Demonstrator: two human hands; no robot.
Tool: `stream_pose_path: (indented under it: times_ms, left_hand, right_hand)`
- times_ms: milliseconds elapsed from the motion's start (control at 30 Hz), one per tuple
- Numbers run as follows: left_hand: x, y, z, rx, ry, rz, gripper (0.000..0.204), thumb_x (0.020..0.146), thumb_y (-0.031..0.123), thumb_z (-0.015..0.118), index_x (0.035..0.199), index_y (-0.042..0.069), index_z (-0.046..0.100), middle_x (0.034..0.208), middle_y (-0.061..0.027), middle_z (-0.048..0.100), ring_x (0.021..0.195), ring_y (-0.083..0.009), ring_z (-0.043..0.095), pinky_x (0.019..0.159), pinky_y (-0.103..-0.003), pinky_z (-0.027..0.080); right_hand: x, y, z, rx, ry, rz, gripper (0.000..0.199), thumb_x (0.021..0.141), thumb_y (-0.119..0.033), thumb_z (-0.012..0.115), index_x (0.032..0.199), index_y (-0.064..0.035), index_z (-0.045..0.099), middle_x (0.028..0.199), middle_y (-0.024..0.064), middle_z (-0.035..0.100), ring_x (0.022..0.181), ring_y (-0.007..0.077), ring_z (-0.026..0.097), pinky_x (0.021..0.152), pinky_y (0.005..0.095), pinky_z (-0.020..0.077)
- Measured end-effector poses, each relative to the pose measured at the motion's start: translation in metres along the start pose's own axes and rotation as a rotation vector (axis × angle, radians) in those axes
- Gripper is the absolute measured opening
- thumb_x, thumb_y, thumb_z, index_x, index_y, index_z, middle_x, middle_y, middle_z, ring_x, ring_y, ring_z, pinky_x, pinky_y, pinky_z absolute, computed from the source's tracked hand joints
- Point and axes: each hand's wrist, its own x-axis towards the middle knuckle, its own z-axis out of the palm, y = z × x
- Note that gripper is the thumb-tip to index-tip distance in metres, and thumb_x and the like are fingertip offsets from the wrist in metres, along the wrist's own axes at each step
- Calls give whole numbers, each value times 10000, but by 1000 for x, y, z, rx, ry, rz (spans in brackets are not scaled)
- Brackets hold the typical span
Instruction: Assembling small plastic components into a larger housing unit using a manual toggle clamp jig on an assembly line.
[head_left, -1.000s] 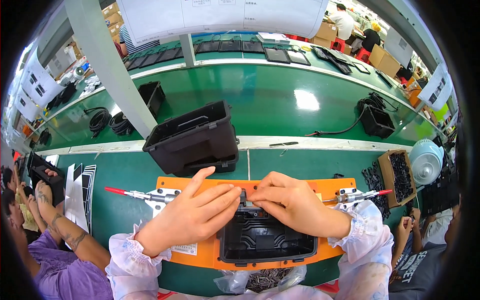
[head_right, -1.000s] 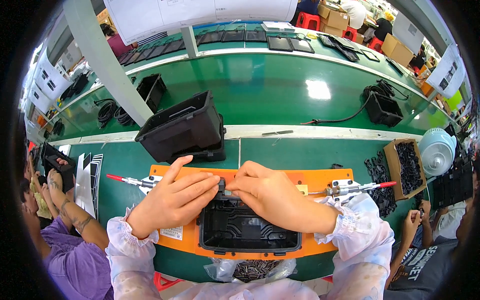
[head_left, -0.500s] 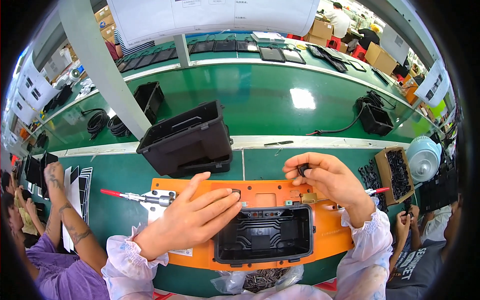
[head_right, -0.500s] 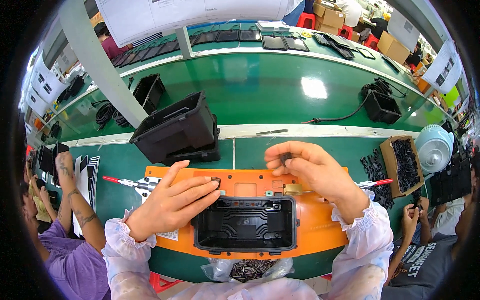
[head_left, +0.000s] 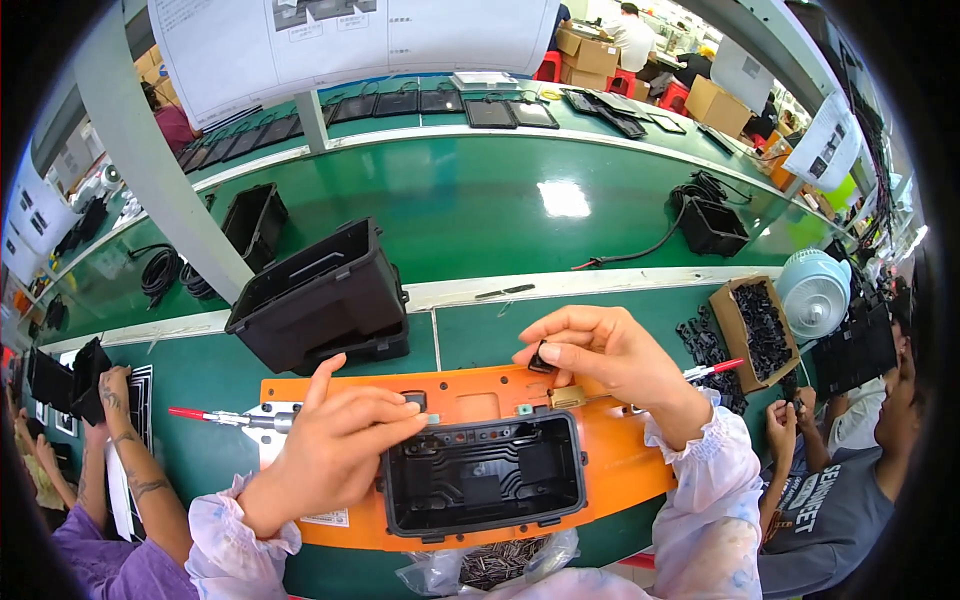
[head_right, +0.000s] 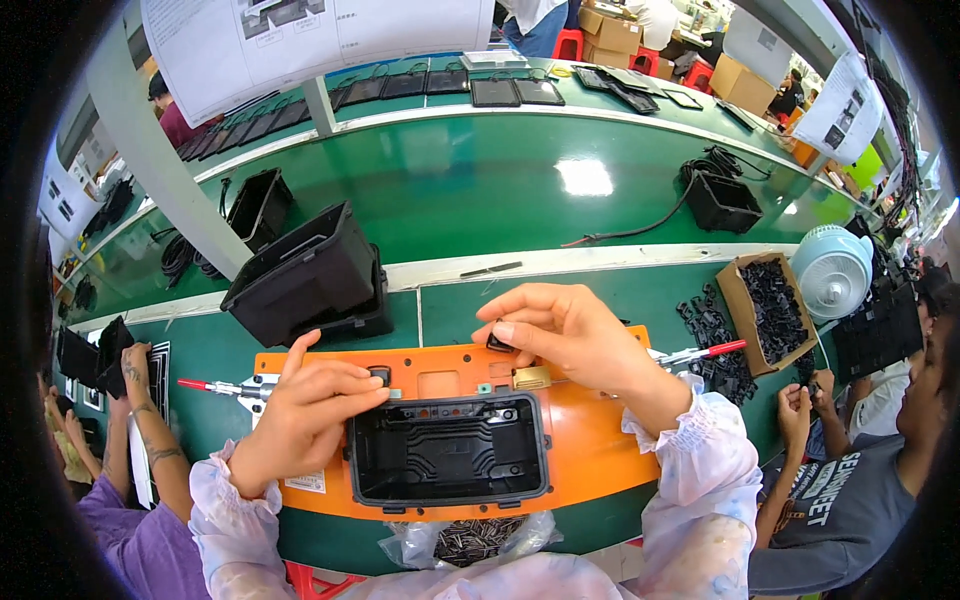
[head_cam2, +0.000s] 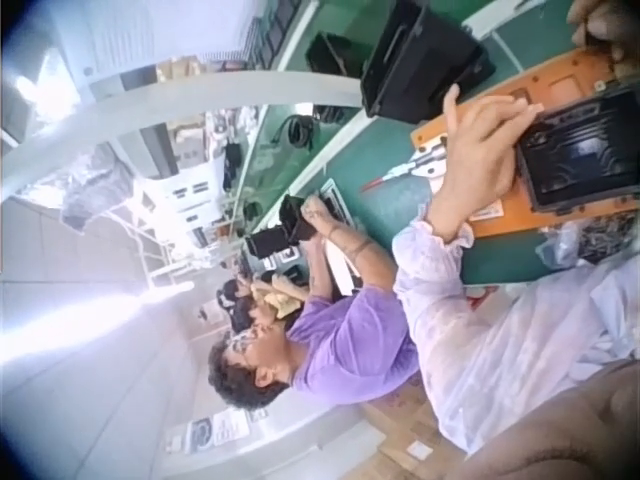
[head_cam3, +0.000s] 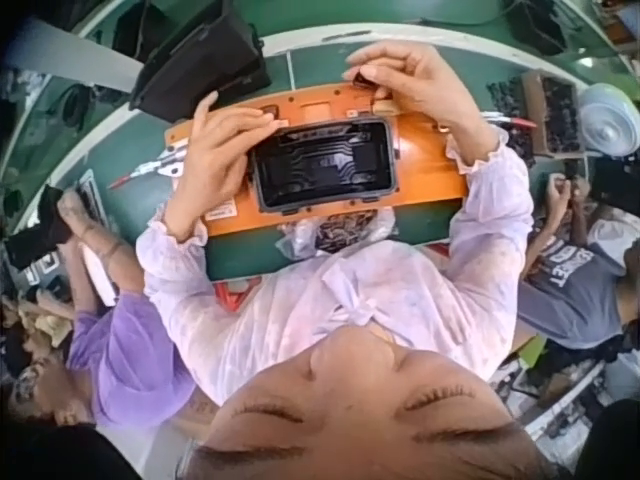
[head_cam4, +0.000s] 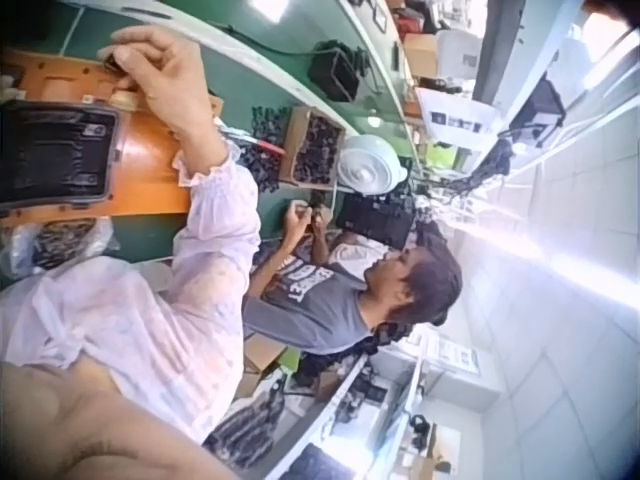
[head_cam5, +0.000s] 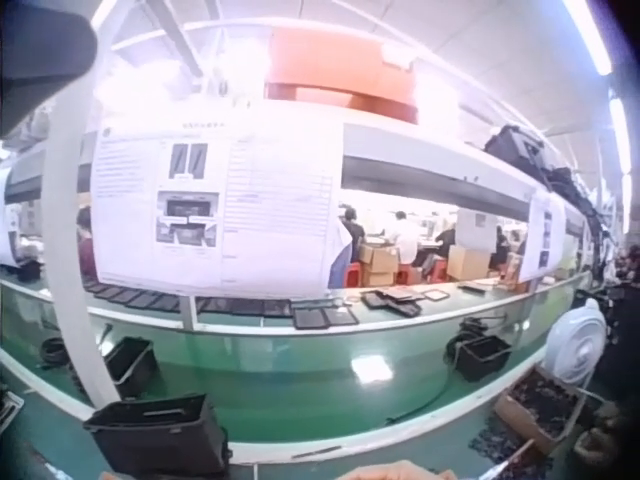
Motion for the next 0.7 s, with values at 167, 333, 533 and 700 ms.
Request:
stream_pose_path:
  times_ms: [167,333,533,700]
  left_hand:
    - [-4,17,3,154,72,-7,366,811,39,689,1170,86,745,1115,-15,685,1106,-207,655,1135,-698,281]
    - [-2,27,0,286,31,-15,346,827,105,687,1164,45,741,1122,-24,660,1117,-205,638,1131,-741,280]
    - [-1,23,1,236,19,-17,371,808,77,700,1176,44,735,1113,-21,651,1108,-200,636,1149,-729,268]
    - [-6,23,1,208,36,-49,401,790,57,712,1190,54,733,1122,-19,652,1114,-200,631,1158,-716,268]
  right_hand:
    - [3,14,-6,-358,156,-319,164,960,-73,705,1096,14,736,1035,78,765,916,157,721,778,285,579]
    - [-14,16,15,-742,174,-543,177,840,-23,780,1015,-2,775,958,84,723,834,221,686,748,302,551]
    - [-37,29,28,-1206,154,-867,420,722,4,750,1141,23,729,1011,99,714,856,263,633,719,346,547]
    - [-51,31,32,-1358,191,-906,478,705,-41,702,1176,47,705,1146,145,722,950,288,662,775,354,569]
